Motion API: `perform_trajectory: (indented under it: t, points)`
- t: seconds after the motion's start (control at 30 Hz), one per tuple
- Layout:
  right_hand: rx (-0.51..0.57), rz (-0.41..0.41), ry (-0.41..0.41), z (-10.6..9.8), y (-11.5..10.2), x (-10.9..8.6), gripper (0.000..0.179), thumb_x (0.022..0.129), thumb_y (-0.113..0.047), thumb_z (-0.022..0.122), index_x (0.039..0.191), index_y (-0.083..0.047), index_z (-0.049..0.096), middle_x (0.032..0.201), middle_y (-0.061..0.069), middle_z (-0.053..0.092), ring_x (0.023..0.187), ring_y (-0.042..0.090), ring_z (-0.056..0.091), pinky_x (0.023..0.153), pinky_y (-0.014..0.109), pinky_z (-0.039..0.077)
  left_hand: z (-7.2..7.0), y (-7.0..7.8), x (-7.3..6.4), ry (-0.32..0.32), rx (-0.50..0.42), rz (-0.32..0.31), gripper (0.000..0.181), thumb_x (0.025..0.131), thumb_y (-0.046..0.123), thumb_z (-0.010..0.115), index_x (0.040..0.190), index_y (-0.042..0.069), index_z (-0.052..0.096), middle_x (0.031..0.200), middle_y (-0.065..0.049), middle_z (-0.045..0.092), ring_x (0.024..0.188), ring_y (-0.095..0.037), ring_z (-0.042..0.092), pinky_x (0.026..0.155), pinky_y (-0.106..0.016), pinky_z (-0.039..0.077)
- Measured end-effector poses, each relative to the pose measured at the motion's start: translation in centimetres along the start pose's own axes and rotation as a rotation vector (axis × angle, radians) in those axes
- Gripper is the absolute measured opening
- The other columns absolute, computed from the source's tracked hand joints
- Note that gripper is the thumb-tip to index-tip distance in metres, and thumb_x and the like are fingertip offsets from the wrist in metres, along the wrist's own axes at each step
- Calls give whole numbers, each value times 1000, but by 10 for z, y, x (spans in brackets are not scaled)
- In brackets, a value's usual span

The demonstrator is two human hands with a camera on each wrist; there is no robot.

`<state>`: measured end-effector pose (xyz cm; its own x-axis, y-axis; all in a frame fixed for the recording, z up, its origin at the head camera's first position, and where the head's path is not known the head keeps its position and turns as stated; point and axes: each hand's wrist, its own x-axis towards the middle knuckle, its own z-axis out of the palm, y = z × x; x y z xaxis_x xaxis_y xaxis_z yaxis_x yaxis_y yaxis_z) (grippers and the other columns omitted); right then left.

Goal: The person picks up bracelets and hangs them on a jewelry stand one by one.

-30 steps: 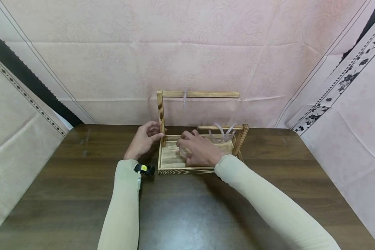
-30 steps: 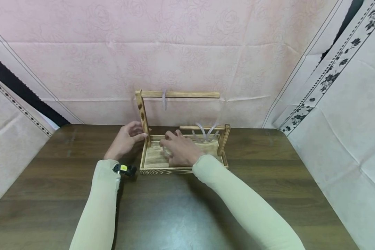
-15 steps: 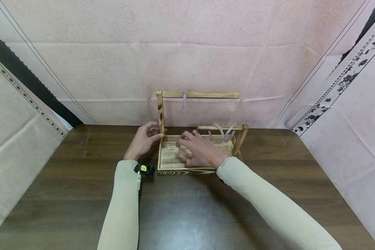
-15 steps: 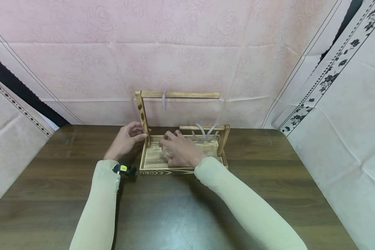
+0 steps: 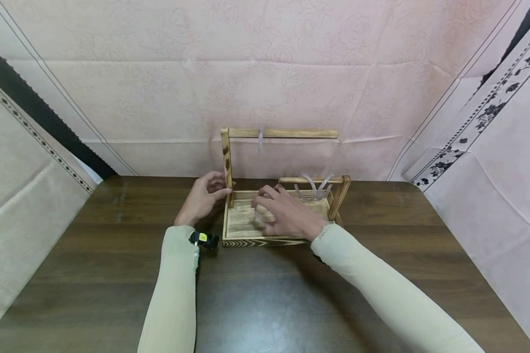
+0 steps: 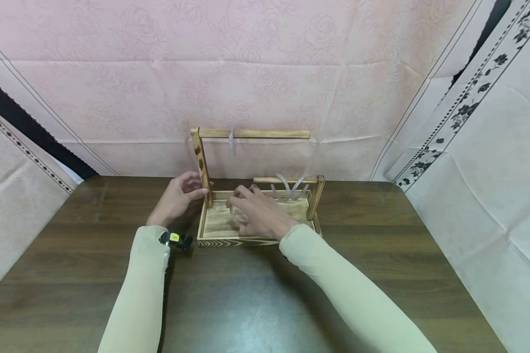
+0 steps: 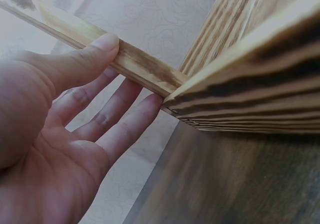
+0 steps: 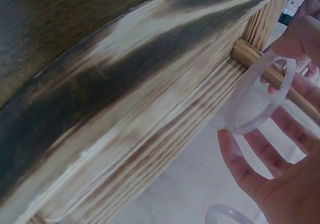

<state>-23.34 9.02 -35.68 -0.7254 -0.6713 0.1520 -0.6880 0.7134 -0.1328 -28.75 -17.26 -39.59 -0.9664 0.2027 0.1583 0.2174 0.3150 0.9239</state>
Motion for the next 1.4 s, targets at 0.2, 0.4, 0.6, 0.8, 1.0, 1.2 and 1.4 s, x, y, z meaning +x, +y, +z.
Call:
perform_trajectory:
  t: [0.2, 0.4, 0.6, 0.8, 1.0, 1.2, 1.4]
  points:
    - [14, -62, 51, 0, 2, -6, 53, 79, -35, 86, 125, -30, 61, 138, -1, 54, 125, 29, 52, 98, 50, 50, 0, -1, 0, 0, 2, -6, 37, 96, 13, 71, 130, 6, 59, 130, -14, 69, 122, -31, 64, 101, -44, 50]
    - [25, -91, 79, -2, 1, -11, 50, 80, -31, 84, 124, -30, 61, 134, -5, 54, 118, 22, 50, 90, 41, 52, 0, -1, 1, -5, -5, -3, 37, 96, 13, 71, 131, 5, 58, 131, -15, 69, 122, -30, 64, 100, -40, 51]
    - [29, -94, 83, -5, -1, -14, 48, 81, -24, 80, 125, -31, 60, 133, -7, 53, 116, 19, 48, 83, 40, 52, 0, 0, 0, -2, 0, -5, 38, 96, 13, 71, 131, 6, 58, 130, -14, 69, 122, -30, 64, 101, -42, 51]
    - [14, -116, 116, -6, -3, -17, 49, 81, -24, 79, 126, -30, 61, 132, -7, 54, 114, 19, 49, 82, 39, 53, 0, 0, 0, 1, 5, -3, 38, 96, 12, 71, 131, 5, 58, 130, -14, 69, 121, -30, 65, 101, -43, 51]
    - [20, -132, 154, -9, -4, -20, 48, 80, -24, 78, 126, -28, 62, 132, -5, 55, 116, 20, 49, 86, 39, 52, 0, -1, 0, 2, 4, -2, 37, 96, 12, 71, 131, 5, 58, 130, -14, 69, 121, -30, 65, 101, -43, 51]
    - [28, -127, 181, -11, -4, -24, 48, 81, -25, 77, 127, -27, 62, 135, -2, 55, 120, 24, 51, 92, 43, 52, 1, -1, 0, 0, 4, -6, 38, 97, 13, 71, 131, 6, 58, 130, -14, 69, 122, -31, 64, 103, -46, 50]
    - [44, -133, 214, -14, -2, -29, 48, 80, -21, 76, 125, -25, 62, 134, 0, 55, 121, 29, 52, 94, 43, 50, 1, -2, 0, 3, 11, -10, 38, 97, 13, 70, 132, 6, 58, 130, -15, 69, 123, -32, 64, 103, -46, 50]
